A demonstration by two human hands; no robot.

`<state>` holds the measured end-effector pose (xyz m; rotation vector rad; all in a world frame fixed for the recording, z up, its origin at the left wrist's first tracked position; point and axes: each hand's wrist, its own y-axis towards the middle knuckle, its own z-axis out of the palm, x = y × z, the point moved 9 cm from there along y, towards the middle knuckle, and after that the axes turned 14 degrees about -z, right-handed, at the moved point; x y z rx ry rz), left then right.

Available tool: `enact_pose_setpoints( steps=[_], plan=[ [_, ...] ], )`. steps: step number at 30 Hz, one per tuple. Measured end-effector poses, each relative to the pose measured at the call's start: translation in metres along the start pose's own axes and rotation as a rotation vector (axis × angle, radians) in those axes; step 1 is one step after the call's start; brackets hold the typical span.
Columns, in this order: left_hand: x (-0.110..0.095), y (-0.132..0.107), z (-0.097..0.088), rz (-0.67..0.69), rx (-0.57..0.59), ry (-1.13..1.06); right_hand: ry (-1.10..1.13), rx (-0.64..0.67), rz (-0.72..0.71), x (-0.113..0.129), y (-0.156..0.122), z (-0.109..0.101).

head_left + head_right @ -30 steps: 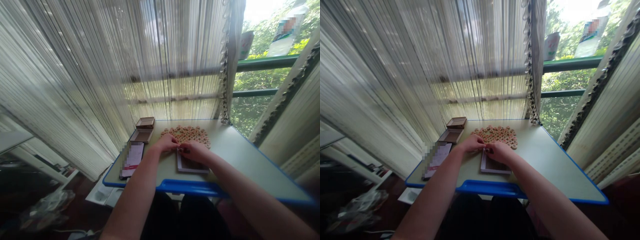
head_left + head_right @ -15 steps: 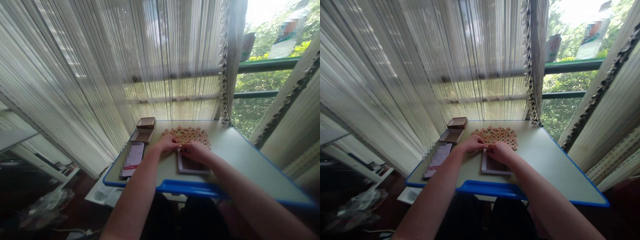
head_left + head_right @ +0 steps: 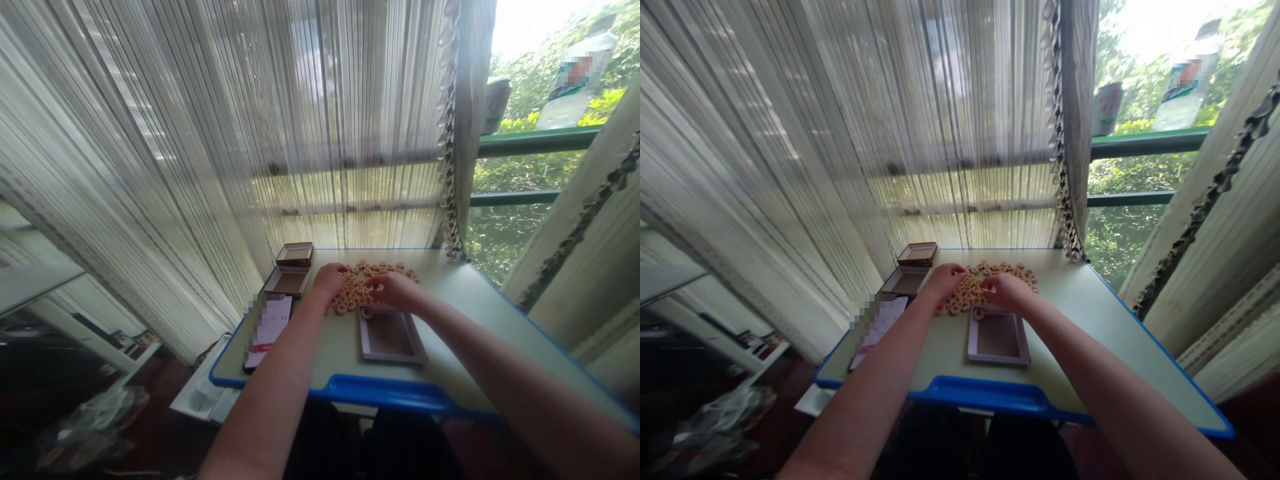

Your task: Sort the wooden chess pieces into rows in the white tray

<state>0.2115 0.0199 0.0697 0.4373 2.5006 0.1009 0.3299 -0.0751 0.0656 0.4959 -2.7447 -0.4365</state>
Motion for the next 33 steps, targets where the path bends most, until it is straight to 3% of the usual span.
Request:
enact_pose_setpoints(
  steps=[6,12,19,24,33],
  plan=[
    [-0.015,0.045,0.008,0.019,0.065,0.132,-0.078,0.046,0.155,-0.041,0.054,0.0],
    [-0.025,0.071,0.034,0.0,0.13,0.258,-0.109,0.13,0.096,-0.064,0.09,0.016],
    [-0.026,0.074,0.052,0.011,0.181,0.342,0.0,0.209,0.14,-0.086,0.089,0.035],
    [-0.026,0.073,0.051,0.02,0.143,0.327,-0.063,0.153,0.154,-0.088,0.091,0.031],
    [-0.023,0.077,0.05,-0.013,0.131,0.224,-0.09,0.17,0.168,-0.084,0.088,0.033]
  ],
)
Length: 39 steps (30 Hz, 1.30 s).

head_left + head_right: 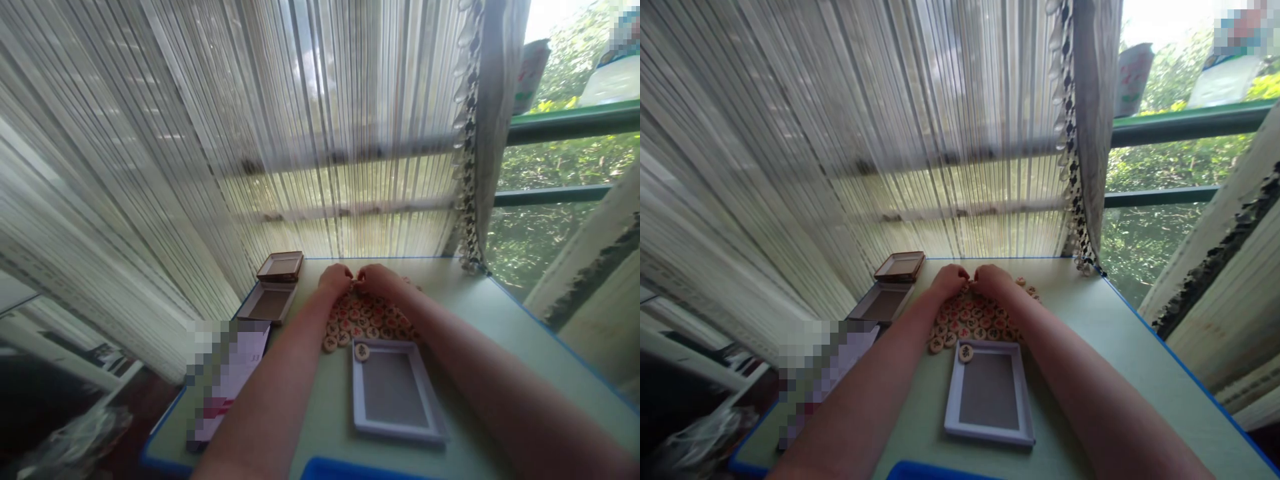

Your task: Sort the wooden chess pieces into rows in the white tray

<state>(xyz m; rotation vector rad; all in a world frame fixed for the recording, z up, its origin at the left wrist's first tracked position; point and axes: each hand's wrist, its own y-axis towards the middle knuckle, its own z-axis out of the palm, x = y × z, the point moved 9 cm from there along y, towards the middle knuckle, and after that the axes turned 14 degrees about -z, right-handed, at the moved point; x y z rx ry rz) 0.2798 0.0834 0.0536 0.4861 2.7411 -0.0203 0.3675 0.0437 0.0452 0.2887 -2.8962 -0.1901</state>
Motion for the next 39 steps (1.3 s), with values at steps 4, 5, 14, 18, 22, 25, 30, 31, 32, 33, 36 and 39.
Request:
enact_pose_setpoints(
  steps=[4,5,14,18,22,25,30,31,32,33,36,39],
  plan=[
    [-0.002,-0.001,0.002,0.019,0.028,-0.023,0.019,0.007,0.009,0.001,-0.001,0.002],
    [-0.002,-0.001,0.003,0.021,0.037,-0.027,0.023,0.008,0.005,0.001,0.0,0.002],
    [-0.005,-0.001,-0.01,0.017,0.022,-0.056,0.121,-0.066,-0.025,-0.001,-0.003,-0.008],
    [-0.005,-0.013,-0.021,-0.016,0.085,-0.132,0.216,-0.113,-0.057,0.007,-0.015,-0.027],
    [-0.001,-0.039,-0.036,-0.029,0.09,-0.192,0.233,-0.13,-0.124,0.03,-0.037,-0.047],
    [-0.006,-0.068,-0.038,0.053,0.15,-0.228,0.212,-0.099,-0.154,0.05,-0.061,-0.05],
    [-0.011,-0.117,-0.034,0.202,0.155,-0.3,0.102,-0.132,-0.248,0.088,-0.116,-0.045],
    [-0.01,-0.125,-0.033,0.212,0.126,-0.319,0.104,-0.135,-0.264,0.095,-0.127,-0.042],
    [-0.007,-0.133,-0.032,0.22,0.09,-0.338,0.117,-0.137,-0.28,0.1,-0.136,-0.037],
    [-0.004,-0.14,-0.031,0.228,0.056,-0.356,0.133,-0.136,-0.298,0.105,-0.145,-0.032],
    [0.005,-0.159,-0.024,0.256,0.001,-0.386,0.164,-0.132,-0.363,0.116,-0.161,-0.019],
    [0.015,-0.169,-0.019,0.243,-0.038,-0.349,0.16,-0.093,-0.394,0.119,-0.164,-0.006]
  ],
)
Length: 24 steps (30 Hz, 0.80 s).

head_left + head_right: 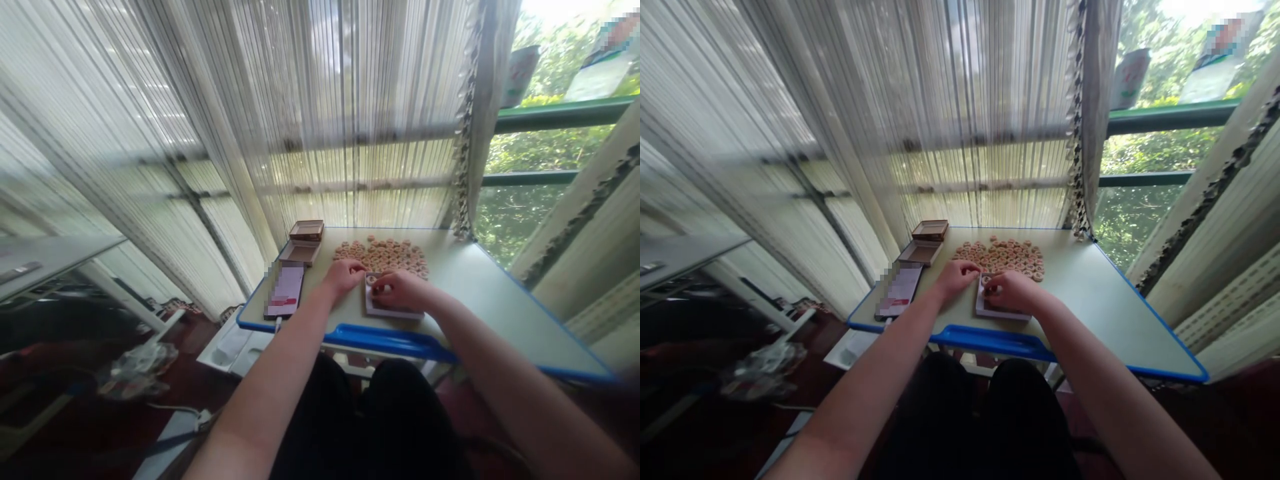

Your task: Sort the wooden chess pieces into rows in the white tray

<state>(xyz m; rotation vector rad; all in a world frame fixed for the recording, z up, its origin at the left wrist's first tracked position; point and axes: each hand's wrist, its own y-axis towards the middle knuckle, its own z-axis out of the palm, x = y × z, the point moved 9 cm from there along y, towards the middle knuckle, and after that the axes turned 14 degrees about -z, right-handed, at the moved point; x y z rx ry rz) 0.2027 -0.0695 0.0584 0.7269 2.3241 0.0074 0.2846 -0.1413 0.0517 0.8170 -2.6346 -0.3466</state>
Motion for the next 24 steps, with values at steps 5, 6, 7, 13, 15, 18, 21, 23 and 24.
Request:
enact_pose_setpoints(
  steps=[5,6,7,13,15,18,21,23,24],
  plan=[
    [0.001,-0.004,-0.001,0.037,-0.064,0.126,-0.012,0.048,0.058,-0.01,0.002,0.005],
    [0.0,-0.003,0.0,0.05,-0.076,0.139,-0.017,0.038,0.059,-0.01,0.002,0.003],
    [-0.002,-0.002,0.001,0.062,-0.086,0.149,-0.017,0.03,0.058,-0.01,0.003,0.002],
    [-0.007,0.0,0.01,0.119,-0.147,0.177,-0.009,0.016,0.052,-0.009,0.003,0.004],
    [-0.007,0.0,0.01,0.125,-0.16,0.194,-0.029,-0.004,0.051,-0.009,0.004,0.003],
    [-0.007,0.0,0.011,0.125,-0.15,0.223,-0.047,-0.016,0.056,-0.01,0.006,0.003],
    [-0.005,0.001,0.011,0.103,-0.133,0.242,-0.057,-0.032,0.05,-0.011,0.007,0.002],
    [-0.002,0.002,0.01,0.076,-0.136,0.247,-0.066,-0.046,0.046,-0.011,0.007,0.002],
    [0.0,0.003,0.01,0.067,-0.141,0.248,-0.069,-0.049,0.045,-0.01,0.006,0.002]
  ],
)
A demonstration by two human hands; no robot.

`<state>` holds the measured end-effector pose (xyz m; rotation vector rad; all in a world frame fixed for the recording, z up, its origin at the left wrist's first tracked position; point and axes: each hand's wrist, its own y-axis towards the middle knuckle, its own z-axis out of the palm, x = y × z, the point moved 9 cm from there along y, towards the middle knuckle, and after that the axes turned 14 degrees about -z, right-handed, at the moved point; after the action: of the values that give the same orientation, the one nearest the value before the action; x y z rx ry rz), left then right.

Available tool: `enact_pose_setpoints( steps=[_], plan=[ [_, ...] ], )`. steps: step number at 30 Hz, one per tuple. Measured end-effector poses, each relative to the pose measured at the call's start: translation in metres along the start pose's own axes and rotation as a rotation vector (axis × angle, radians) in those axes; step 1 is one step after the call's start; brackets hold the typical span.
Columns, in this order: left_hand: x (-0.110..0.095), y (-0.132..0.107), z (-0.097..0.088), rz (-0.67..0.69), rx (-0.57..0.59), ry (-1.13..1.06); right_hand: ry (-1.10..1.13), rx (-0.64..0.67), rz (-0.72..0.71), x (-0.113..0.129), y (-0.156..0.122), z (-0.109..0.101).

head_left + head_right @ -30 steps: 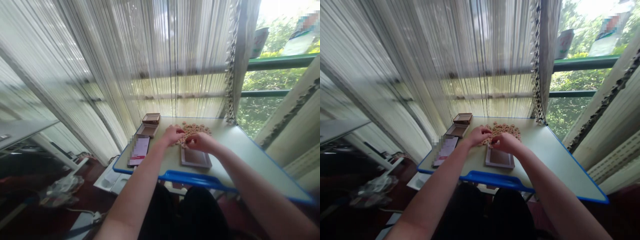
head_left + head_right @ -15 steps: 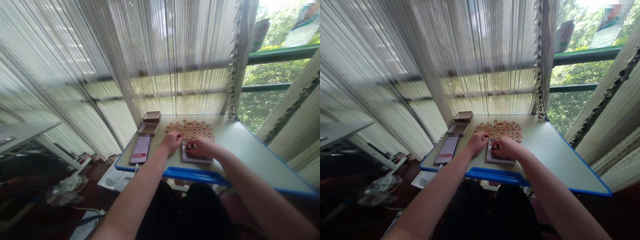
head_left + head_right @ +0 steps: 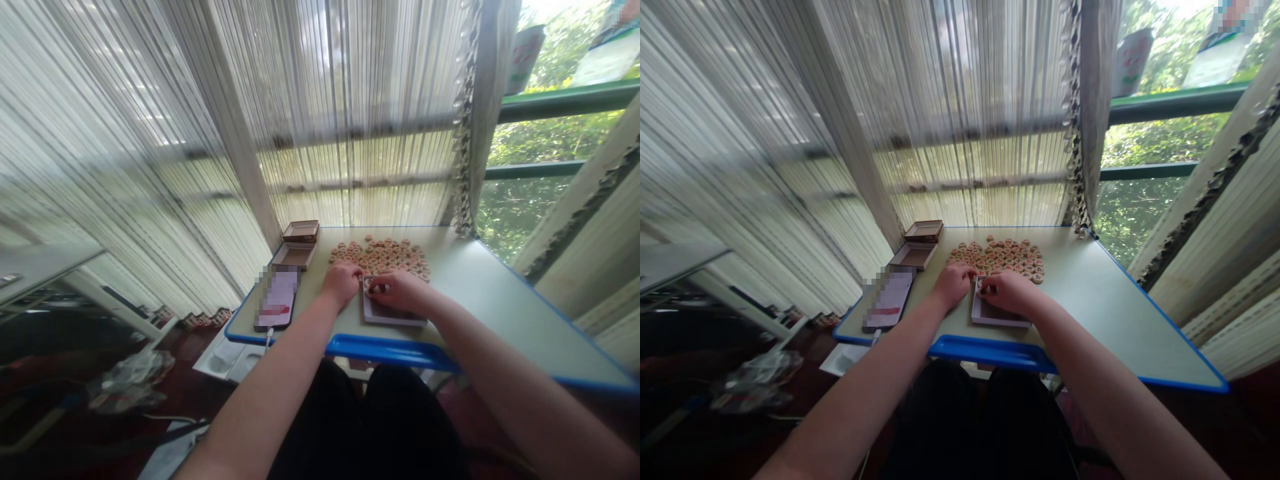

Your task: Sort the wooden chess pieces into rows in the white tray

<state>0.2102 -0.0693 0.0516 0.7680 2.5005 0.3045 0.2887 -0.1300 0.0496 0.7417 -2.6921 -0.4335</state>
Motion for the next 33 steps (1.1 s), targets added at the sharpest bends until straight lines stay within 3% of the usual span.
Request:
enact_pose_setpoints(
  steps=[24,29,33],
  plan=[
    [-0.002,-0.003,-0.012,0.035,-0.107,0.042,-0.029,-0.084,0.047,-0.018,-0.002,-0.009],
    [-0.003,-0.003,-0.019,-0.002,-0.161,0.007,0.012,-0.138,0.089,-0.03,-0.005,-0.015],
    [-0.004,0.012,-0.028,-0.08,-0.192,-0.071,0.027,-0.194,0.12,-0.037,-0.008,-0.024]
  ],
)
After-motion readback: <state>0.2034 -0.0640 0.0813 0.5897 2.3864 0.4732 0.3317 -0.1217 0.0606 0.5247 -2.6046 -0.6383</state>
